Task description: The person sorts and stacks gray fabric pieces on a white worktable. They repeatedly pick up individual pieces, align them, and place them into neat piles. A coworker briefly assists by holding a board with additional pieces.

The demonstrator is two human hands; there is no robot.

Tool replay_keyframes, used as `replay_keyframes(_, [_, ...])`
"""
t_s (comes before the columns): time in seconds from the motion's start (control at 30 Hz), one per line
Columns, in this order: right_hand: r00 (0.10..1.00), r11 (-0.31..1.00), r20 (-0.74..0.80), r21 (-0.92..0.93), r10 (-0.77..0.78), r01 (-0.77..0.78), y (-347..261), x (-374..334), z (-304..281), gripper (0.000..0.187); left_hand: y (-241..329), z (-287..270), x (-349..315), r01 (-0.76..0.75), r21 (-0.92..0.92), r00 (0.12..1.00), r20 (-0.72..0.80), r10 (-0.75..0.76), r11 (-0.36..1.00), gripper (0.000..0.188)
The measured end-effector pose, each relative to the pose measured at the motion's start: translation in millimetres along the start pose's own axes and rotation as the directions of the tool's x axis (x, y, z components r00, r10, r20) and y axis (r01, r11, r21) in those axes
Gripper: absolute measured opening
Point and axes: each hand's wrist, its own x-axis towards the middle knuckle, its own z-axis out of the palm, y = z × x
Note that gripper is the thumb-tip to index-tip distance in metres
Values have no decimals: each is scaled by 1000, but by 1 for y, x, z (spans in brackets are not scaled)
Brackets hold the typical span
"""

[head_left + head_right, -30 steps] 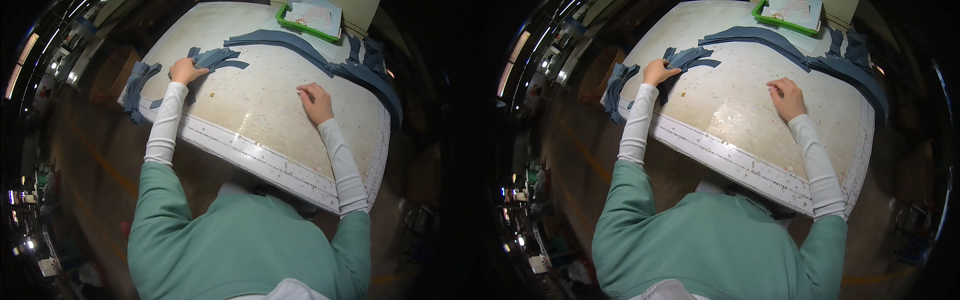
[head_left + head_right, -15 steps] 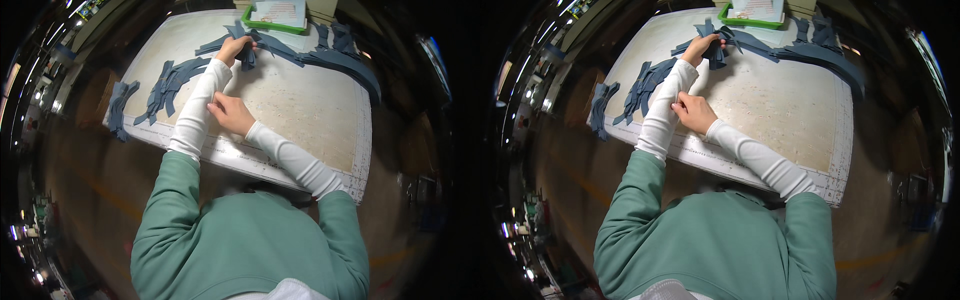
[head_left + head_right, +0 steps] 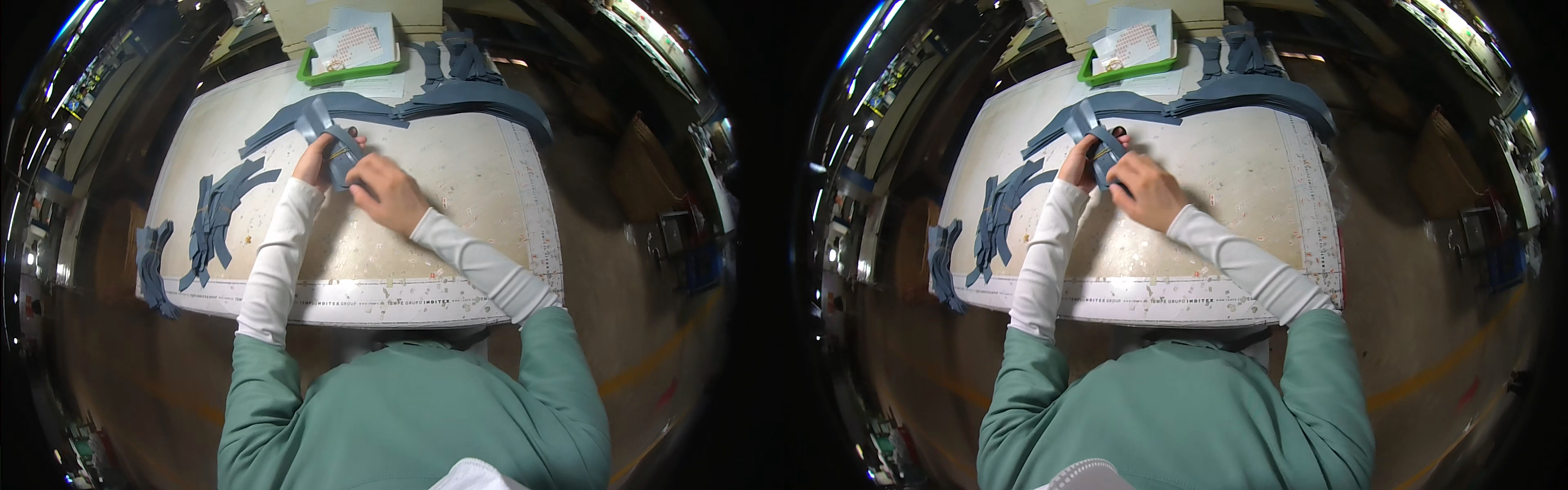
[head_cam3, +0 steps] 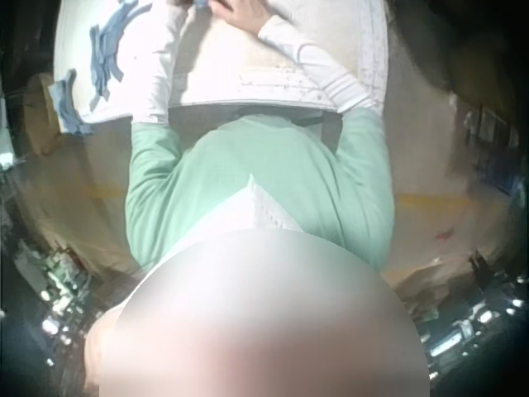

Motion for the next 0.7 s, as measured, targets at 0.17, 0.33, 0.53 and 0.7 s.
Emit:
replay_keyframes(0.17, [998, 998, -58, -58, 24, -28, 26, -19, -29, 38, -23, 48, -12, 224, -134, 974, 14, -224, 965, 38])
replay_keyframes(0.33, [966, 967, 201, -229, 161, -114, 31, -35, -26, 37, -54, 58, -24, 214, -307, 977, 87, -197, 927, 34])
replay_keyframes(0.53, [970, 901, 152, -367, -187, 231, 4, -33, -22, 19, -51, 17, -11, 115, -331, 990, -36, -134, 937, 13])
replay_keyframes(0.7, [928, 945, 244, -98, -281, 311, -17, -48, -34, 15, 25, -81, 4, -216, -313, 917, -390, 82, 925, 16])
